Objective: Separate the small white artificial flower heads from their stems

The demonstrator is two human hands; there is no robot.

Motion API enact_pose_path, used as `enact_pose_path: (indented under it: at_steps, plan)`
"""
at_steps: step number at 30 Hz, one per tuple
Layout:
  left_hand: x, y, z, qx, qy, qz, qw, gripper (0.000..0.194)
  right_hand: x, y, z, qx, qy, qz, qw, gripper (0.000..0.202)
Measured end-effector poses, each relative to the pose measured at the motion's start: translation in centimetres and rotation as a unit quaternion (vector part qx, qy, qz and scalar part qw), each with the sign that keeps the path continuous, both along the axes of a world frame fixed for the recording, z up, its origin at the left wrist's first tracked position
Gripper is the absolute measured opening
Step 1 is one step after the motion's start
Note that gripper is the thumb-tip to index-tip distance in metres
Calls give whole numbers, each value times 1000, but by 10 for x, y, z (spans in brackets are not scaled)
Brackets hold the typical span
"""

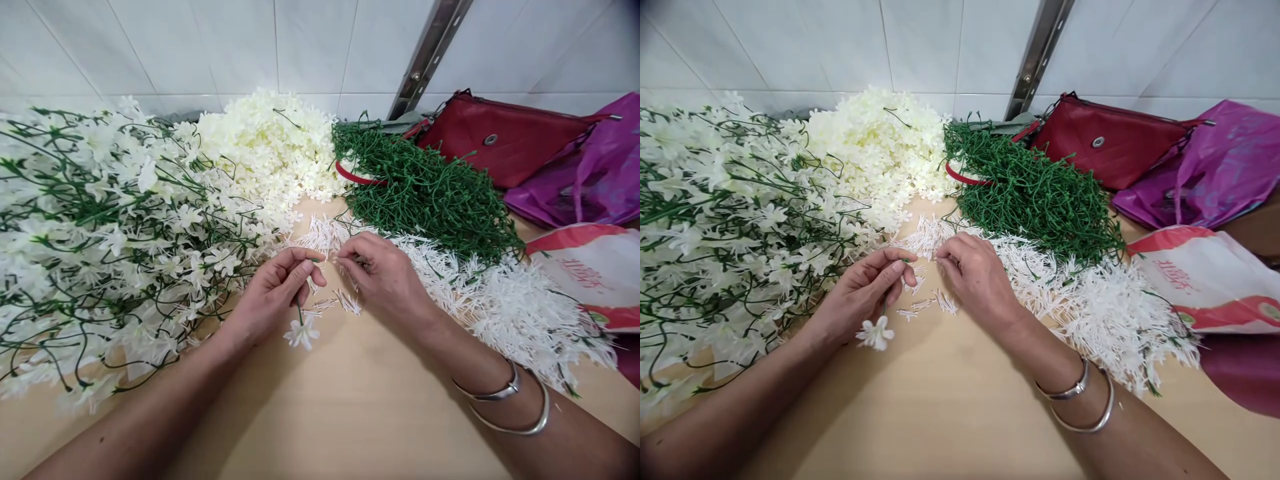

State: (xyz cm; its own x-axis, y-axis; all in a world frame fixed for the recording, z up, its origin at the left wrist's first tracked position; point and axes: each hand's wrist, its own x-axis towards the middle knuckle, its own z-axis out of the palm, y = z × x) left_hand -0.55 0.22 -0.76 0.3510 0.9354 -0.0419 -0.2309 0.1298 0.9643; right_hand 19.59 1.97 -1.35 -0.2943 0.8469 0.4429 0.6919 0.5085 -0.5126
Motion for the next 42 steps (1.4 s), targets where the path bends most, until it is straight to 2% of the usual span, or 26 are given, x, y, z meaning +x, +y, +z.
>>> enact_pose_path:
  at_steps: [4, 8, 13, 17, 25, 31, 34, 36, 39, 42]
  plan:
    - [0, 2, -2, -7, -9, 20, 1000, 19, 0, 1, 2, 28, 100, -22, 994, 10]
    - [-2, 5, -4, -28, -41, 22, 999, 15, -2, 0, 3, 9, 141, -32, 989, 9]
    - [-2, 1, 2, 1, 38, 1, 999, 22, -4, -3, 4, -12, 181, -17, 983, 10]
    - [0, -2, 1, 34, 84, -13, 996, 25, -6, -5, 3, -16, 185, 15, 982, 12]
    - [2, -5, -1, 82, 159, -26, 984, 28, -7, -6, 0, -42, 205, -9, 978, 10]
    - [4, -8, -1, 99, 176, -31, 979, 25, -7, -4, 2, -5, 181, -10, 983, 11]
    - [5, -14, 8, 140, 202, -6, 969, 23, -6, -3, 5, 13, 167, -15, 986, 12]
    - [6, -14, 19, 209, 262, 32, 942, 19, -6, -4, 6, 17, 168, -20, 986, 13]
    - [11, -1, 39, 328, 401, 65, 853, 18, -8, -6, 10, 21, 180, -30, 983, 14]
    - [20, 28, 48, 303, 579, 44, 756, 27, -10, -9, 14, 25, 194, -40, 980, 11]
